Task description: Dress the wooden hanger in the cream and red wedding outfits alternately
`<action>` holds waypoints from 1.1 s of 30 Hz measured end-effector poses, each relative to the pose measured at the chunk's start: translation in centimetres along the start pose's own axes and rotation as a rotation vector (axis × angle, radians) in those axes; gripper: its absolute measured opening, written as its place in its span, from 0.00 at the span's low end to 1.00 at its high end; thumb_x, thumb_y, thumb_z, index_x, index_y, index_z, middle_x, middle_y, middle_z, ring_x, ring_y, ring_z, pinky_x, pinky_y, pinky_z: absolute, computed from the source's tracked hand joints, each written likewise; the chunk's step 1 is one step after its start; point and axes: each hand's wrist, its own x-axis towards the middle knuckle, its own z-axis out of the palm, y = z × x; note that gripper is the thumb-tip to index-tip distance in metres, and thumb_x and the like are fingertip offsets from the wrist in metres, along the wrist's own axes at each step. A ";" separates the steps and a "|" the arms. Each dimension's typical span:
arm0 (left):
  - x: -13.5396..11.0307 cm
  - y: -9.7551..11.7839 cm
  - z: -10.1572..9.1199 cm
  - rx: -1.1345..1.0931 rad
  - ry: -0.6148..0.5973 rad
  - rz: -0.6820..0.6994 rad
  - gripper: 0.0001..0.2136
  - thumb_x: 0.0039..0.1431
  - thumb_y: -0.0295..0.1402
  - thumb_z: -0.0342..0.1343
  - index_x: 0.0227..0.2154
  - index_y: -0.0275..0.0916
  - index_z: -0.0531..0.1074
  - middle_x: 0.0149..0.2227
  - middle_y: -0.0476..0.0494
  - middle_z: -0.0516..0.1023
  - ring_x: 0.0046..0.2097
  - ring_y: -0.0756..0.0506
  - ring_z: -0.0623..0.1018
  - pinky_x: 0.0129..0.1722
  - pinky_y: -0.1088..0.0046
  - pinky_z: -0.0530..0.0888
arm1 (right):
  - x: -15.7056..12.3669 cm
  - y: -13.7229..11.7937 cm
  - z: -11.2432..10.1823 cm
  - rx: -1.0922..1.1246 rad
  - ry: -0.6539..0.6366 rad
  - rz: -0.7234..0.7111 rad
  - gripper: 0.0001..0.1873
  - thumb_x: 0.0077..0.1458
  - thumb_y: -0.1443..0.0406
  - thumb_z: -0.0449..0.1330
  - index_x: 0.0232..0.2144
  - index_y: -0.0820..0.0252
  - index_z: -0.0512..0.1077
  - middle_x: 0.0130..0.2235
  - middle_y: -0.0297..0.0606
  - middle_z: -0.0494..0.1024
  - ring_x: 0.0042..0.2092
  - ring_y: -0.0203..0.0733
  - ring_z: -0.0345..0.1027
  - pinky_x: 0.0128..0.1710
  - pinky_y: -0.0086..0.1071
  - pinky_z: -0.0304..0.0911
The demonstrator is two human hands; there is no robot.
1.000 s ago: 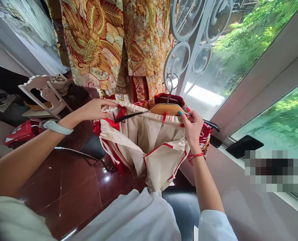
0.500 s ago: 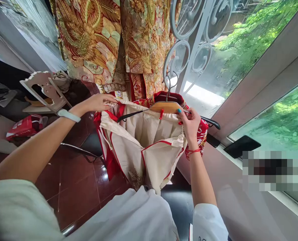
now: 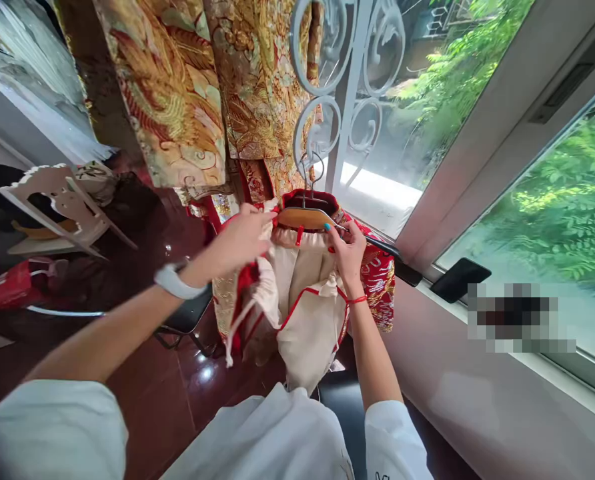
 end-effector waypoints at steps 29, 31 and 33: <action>0.7 -6.6 8.1 -0.093 0.065 0.333 0.19 0.67 0.29 0.42 0.56 0.39 0.69 0.55 0.37 0.73 0.50 0.41 0.78 0.50 0.64 0.76 | -13.6 8.9 -11.9 -0.629 -0.470 0.322 0.35 0.44 0.79 0.50 0.53 0.58 0.76 0.52 0.47 0.78 0.52 0.47 0.71 0.58 0.44 0.63; 0.8 -6.6 7.8 -0.108 0.035 0.347 0.19 0.67 0.28 0.41 0.56 0.38 0.69 0.56 0.37 0.72 0.52 0.41 0.77 0.53 0.64 0.75 | -12.1 8.7 -12.9 -0.521 -0.525 0.417 0.33 0.44 0.77 0.52 0.53 0.59 0.76 0.53 0.47 0.78 0.53 0.47 0.72 0.57 0.41 0.65; 1.2 -6.9 7.2 -0.102 -0.011 0.375 0.20 0.67 0.29 0.40 0.57 0.36 0.68 0.57 0.35 0.71 0.54 0.41 0.76 0.56 0.62 0.74 | -9.5 7.4 -14.4 -0.373 -0.659 0.491 0.26 0.44 0.73 0.56 0.47 0.59 0.78 0.50 0.43 0.81 0.49 0.47 0.73 0.52 0.39 0.68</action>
